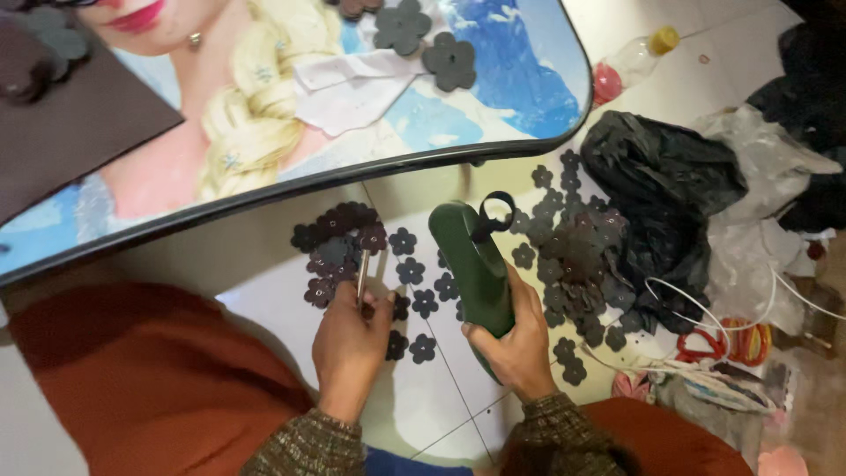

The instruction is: The person sits on the floor and uses a handheld green hole punch to create holes in small dark flower-shaped cutouts. They repeatedly pick up a cutout, place it in the punch, press the handle, and drop the punched piece onto the floor. The person also occasionally moves the cutouts on the floor with their hand.

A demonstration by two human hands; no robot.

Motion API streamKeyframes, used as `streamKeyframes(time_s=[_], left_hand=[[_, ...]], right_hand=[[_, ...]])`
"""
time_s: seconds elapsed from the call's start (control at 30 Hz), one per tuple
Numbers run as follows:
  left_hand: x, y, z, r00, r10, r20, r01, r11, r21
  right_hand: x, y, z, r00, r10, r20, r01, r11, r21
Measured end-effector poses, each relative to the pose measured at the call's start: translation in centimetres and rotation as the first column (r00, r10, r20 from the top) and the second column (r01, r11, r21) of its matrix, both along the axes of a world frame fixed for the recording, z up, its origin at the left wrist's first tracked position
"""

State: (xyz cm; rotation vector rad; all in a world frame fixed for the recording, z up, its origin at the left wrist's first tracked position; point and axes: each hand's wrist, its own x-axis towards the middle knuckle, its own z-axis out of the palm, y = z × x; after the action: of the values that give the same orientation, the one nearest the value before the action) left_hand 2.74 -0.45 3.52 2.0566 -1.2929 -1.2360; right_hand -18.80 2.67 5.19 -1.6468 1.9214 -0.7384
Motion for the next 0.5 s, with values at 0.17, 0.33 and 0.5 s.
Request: streamKeyframes(time_s=[0.17,0.33,0.5], left_hand=[[0.0,0.1,-0.1,0.998,0.063,-0.008,-0.063,0.995,0.072],[0.1,0.7,-0.3,0.987,0.159,0.011,-0.157,0.982,-0.103],[-0.9,0.4,-1.2,0.993,0.121,0.014,-0.116,0.971,-0.208]], right_hand=[[1.3,-0.6,-0.6,0.985,0.076,-0.153,-0.056,0.99,0.132],[0.0,0.8,-1.3,0.996,0.033,-0.083,-0.025,0.995,0.098],[-3.6,4.0,-1.9,0.867,-0.295,0.402,0.125,0.909,0.398]])
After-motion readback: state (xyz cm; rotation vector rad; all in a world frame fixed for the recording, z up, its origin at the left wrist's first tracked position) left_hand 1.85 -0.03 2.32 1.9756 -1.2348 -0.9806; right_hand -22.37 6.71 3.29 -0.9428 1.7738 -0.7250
